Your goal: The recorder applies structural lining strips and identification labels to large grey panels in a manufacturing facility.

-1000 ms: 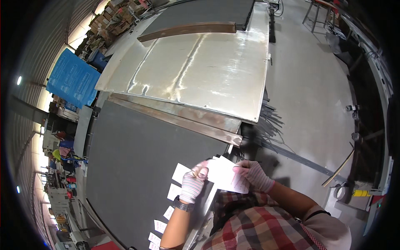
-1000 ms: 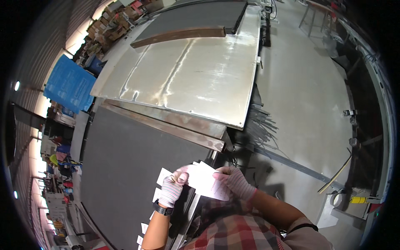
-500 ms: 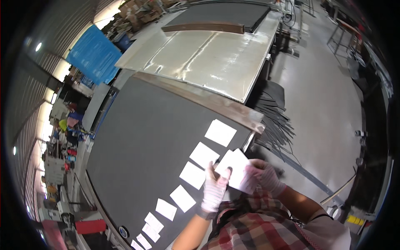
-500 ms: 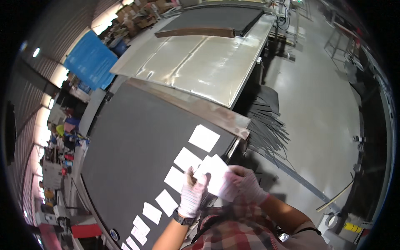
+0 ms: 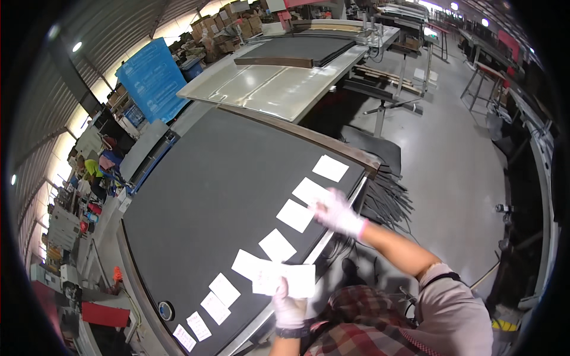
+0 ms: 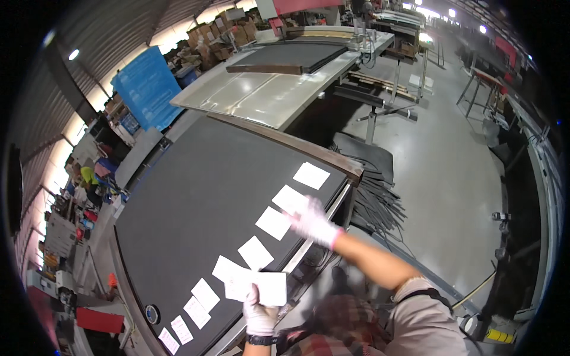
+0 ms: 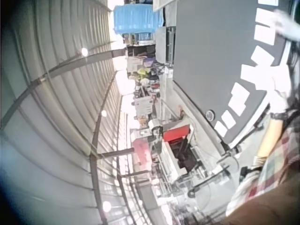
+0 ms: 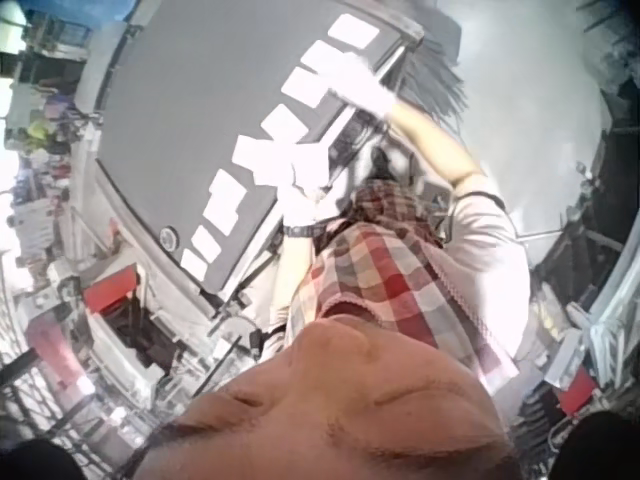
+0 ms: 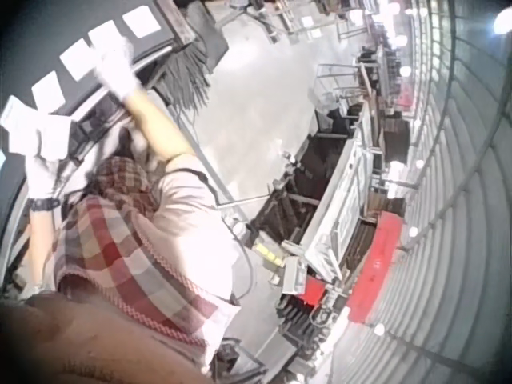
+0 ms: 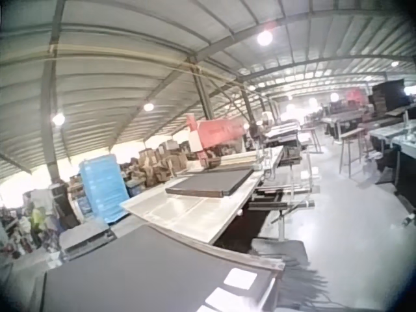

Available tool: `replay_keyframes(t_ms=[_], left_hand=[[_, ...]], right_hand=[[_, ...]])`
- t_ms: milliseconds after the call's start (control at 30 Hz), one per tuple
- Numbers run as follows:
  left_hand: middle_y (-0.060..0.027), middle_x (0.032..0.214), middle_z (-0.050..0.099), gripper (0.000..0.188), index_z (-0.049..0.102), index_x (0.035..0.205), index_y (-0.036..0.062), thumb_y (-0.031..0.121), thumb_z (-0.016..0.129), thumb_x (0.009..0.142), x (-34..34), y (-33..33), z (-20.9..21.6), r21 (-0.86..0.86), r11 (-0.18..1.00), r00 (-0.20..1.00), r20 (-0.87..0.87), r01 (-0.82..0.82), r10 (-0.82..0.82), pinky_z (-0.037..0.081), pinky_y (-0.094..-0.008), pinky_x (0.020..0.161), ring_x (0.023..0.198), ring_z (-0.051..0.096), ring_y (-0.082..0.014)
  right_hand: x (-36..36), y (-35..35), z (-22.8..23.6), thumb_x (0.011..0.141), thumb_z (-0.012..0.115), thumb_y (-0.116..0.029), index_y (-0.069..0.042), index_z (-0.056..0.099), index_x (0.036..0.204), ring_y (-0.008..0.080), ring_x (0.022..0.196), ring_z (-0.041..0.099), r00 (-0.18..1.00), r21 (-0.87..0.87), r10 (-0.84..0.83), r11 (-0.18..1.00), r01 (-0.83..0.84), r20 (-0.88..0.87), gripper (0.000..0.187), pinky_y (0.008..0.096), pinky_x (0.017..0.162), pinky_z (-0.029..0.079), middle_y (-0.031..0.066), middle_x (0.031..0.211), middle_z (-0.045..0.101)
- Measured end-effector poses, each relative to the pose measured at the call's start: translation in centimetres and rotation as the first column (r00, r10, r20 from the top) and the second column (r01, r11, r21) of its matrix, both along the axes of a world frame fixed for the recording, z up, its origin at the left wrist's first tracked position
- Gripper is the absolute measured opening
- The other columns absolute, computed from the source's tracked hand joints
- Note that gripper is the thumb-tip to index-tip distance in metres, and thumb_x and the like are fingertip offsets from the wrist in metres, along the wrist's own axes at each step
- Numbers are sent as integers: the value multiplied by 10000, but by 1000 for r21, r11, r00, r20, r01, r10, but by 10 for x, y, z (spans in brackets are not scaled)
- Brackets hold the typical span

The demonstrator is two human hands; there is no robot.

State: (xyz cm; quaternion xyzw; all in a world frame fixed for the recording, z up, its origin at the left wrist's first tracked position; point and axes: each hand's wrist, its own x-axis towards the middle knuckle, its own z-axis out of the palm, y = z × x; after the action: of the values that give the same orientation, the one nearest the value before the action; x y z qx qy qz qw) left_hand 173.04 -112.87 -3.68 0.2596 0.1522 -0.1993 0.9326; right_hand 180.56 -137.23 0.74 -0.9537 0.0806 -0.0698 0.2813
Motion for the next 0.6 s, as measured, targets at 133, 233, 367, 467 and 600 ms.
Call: replay_keyframes(t_ms=[133, 233, 367, 467, 600], left_hand=[[-77, 1107, 605, 447, 498, 1213, 57, 219, 663, 831, -36, 19, 14, 68, 994, 993, 73, 89, -94, 474, -403, 913, 1035, 590, -244], [-95, 1110, 589, 522, 431, 1266, 32, 193, 653, 822, -46, 36, -2, 123, 992, 998, 61, 0, -7, 478, -420, 905, 1004, 599, -260], [-165, 1169, 570, 508, 438, 1284, 56, 333, 581, 883, -64, 40, 7, 277, 961, 980, -194, 9, 46, 464, -462, 927, 1057, 561, -319], [-164, 1190, 562, 569, 405, 1320, 54, 362, 587, 878, -42, 33, -16, 291, 955, 988, -155, 56, -11, 455, -456, 946, 1072, 558, -322], [-112, 1112, 584, 496, 442, 1260, 35, 160, 629, 818, -5, -8, 20, 119, 991, 998, -40, 56, -51, 475, -435, 905, 1019, 592, -278]], right_hand=[[43, -122, -78, 873, 496, -443, -37, 504, 1230, 375, 1330, 268, 999, -442, -13, 897, 35, 52, 541, 469, 1055, 256, 152, 1387, 402], [22, -137, -98, 887, 457, -503, -33, 513, 1224, 344, 1342, 265, 989, -435, 15, 897, -78, -146, 581, 484, 1086, 194, 151, 1373, 416], [-4, -135, -78, 823, 541, -509, -68, 547, 1157, 273, 1166, 437, 955, -518, -17, 843, -146, -296, 554, 406, 957, 337, 93, 1162, 543], [-3, -155, -78, 786, 590, -474, -83, 589, 1055, 258, 1105, 463, 993, -541, 111, 833, -114, -38, 475, 387, 892, 376, 79, 1103, 557], [-4, -172, -83, 762, 623, -333, -105, 623, 882, 223, 991, 550, 960, -586, 188, 762, -277, -209, 257, 376, 834, 414, 49, 988, 610]])
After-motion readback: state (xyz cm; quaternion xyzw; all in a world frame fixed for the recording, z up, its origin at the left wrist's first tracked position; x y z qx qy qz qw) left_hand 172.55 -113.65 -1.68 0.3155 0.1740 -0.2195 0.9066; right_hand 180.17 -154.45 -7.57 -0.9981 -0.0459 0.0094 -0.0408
